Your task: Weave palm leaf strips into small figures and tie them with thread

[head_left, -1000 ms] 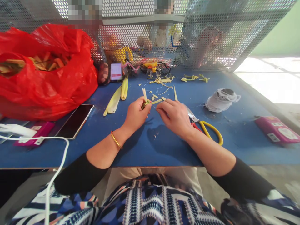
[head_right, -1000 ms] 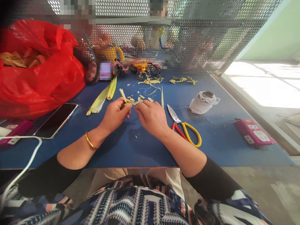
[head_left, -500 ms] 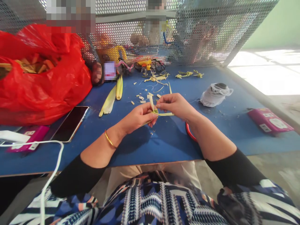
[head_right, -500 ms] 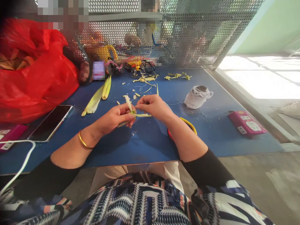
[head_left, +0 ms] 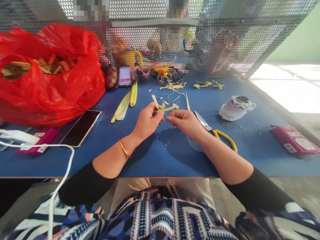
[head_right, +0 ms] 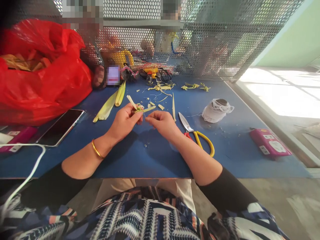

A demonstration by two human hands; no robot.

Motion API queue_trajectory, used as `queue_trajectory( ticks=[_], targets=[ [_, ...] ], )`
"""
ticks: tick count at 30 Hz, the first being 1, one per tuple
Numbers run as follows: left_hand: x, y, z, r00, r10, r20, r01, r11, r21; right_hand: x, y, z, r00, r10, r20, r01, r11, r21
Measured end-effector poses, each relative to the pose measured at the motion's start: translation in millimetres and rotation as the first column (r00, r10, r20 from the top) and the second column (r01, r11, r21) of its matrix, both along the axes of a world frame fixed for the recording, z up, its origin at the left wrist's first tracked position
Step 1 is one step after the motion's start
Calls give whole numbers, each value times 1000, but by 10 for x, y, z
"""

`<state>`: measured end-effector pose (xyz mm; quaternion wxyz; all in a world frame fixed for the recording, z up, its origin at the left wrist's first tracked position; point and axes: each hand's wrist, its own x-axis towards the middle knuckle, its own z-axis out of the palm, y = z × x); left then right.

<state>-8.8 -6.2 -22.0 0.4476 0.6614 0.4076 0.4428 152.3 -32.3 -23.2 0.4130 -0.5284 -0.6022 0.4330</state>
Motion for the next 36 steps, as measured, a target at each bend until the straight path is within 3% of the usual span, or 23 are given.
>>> queue_trajectory(
  ticks=[2,4,6,8,11,13,16,20,23,26,28,31,36],
  targets=[
    [-12,5,-4,992,74,-104,-67,995,70,-18,-36,8,978,-75,194,34,977,209],
    [-24,1,1,975,99,-197,-78,991,112,-21,-68,31,914,-150,377,-24,907,420],
    [-32,-11,12,960,40,-278,-11,994,105,-3,-82,64,842,-192,505,-126,839,529],
    [-34,-26,27,945,-126,-302,141,990,30,40,-67,96,813,-198,547,-167,822,545],
    [-33,-45,55,907,-390,-157,372,919,-129,141,5,134,885,-124,449,-102,889,446],
    [-34,-54,74,904,-427,-27,418,894,-161,207,59,156,952,-50,303,-49,950,309],
    [-37,-59,94,914,-394,97,405,901,-158,254,104,178,1000,9,27,-12,994,108],
    [-28,-58,79,906,-359,222,399,901,-169,188,95,136,962,1,-273,-26,996,-88],
    [-11,-50,48,905,-287,313,356,916,-187,99,65,65,911,3,-413,-99,973,-209],
    [8,-44,40,932,-195,307,266,941,-209,35,34,19,900,-2,-436,-121,960,-254],
    [20,-42,45,961,-137,241,185,964,-189,9,20,6,928,-9,-371,-65,980,-189],
    [33,-36,37,989,-61,136,79,989,-126,-16,2,-3,985,-33,-170,36,999,19],
    [42,-26,-39,999,-32,43,35,997,-68,-33,-52,2,977,-128,169,50,914,403]
  ],
)
